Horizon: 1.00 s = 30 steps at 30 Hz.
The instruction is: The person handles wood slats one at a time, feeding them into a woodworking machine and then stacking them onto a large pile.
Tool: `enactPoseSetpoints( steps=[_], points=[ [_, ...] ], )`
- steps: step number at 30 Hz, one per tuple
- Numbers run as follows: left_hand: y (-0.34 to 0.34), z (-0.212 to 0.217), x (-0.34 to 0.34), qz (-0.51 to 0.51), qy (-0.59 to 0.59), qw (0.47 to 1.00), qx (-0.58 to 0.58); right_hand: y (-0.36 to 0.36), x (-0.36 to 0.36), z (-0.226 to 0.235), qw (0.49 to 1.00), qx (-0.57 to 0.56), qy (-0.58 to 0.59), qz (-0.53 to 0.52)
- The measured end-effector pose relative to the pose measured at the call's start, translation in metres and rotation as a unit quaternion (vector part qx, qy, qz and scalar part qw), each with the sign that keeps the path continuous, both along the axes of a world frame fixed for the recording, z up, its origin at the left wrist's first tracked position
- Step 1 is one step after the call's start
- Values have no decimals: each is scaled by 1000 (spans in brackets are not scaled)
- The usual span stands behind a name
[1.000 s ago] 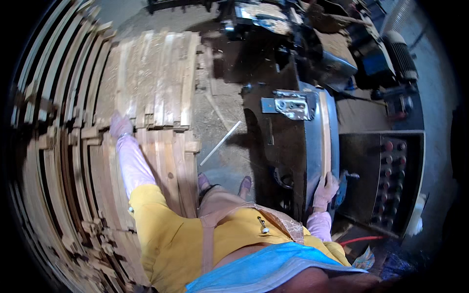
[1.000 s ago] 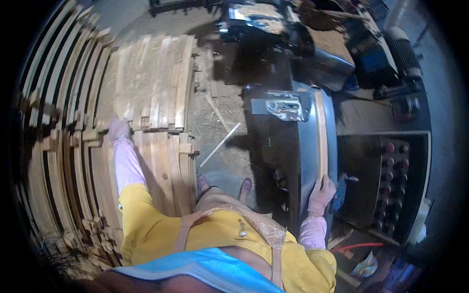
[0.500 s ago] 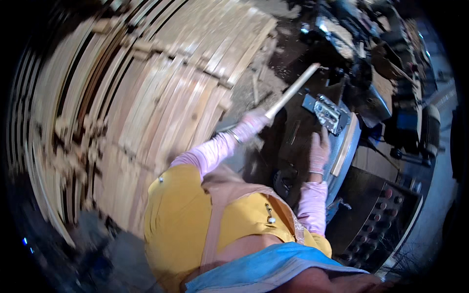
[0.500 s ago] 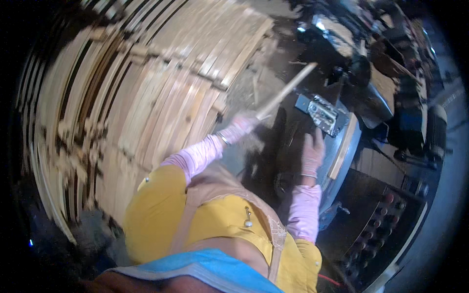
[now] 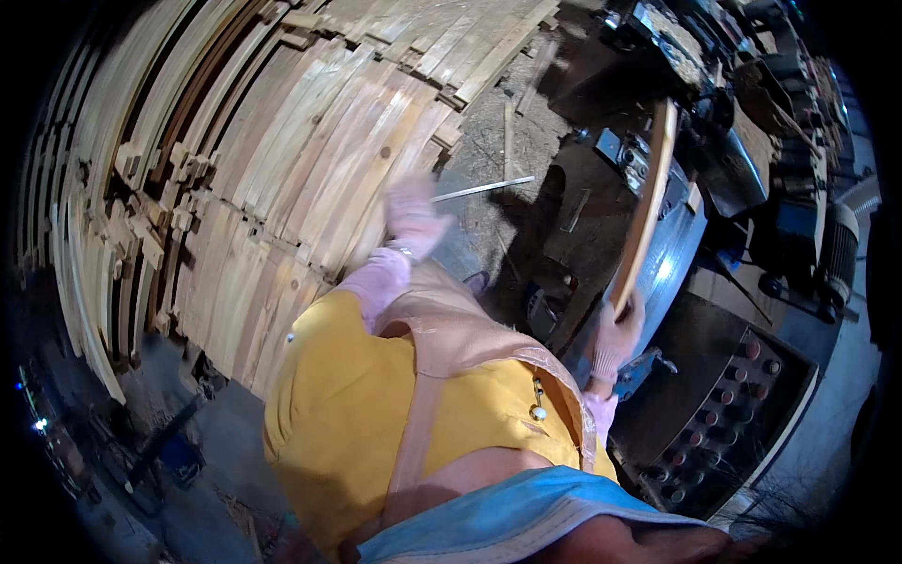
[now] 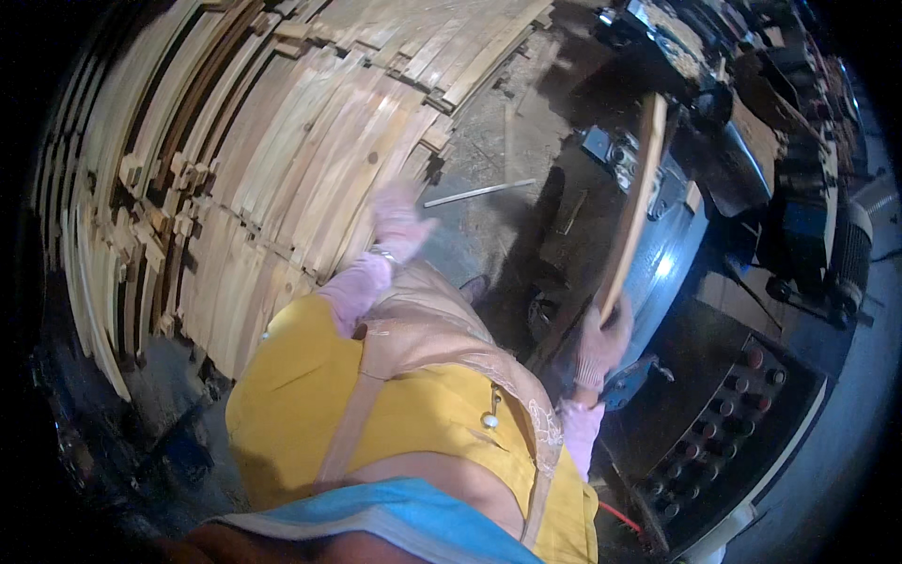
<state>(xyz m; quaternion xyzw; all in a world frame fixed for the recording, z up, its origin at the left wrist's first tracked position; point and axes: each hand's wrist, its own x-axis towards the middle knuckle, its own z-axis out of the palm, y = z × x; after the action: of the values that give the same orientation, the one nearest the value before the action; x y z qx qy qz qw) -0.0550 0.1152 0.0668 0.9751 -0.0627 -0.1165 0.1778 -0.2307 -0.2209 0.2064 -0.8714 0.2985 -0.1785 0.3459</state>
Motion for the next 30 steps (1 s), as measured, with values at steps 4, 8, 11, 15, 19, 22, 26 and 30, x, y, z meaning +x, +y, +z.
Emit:
enactPoseSetpoints(
  steps=[4, 8, 11, 15, 19, 22, 26, 30],
  points=[
    [87, -122, -14, 21, -58, 974, 218, -27, -102, -25, 955, -158, 229, -105],
    [84, -121, -11, 119, 28, 983, 141, -57, -82, -69, 943, -250, 149, -160],
    [59, -32, 16, 146, 133, 975, 97, -101, 12, -74, 927, -273, 180, -184],
    [23, -34, 31, 184, -49, 968, -162, -182, 83, -110, 946, -302, 60, -98],
    [-59, -6, 60, 173, 83, 879, -437, -65, 145, -48, 999, -24, 20, 7],
    [-145, -82, 62, 15, -108, 651, -751, 43, 130, -46, 913, 319, 87, 239],
    [-125, 62, 16, 83, 96, 779, -614, 67, 94, -25, 916, 368, 59, 152],
    [-20, 38, -29, 93, 114, 926, -347, -5, 34, 0, 965, 243, 87, 37]
  ],
)
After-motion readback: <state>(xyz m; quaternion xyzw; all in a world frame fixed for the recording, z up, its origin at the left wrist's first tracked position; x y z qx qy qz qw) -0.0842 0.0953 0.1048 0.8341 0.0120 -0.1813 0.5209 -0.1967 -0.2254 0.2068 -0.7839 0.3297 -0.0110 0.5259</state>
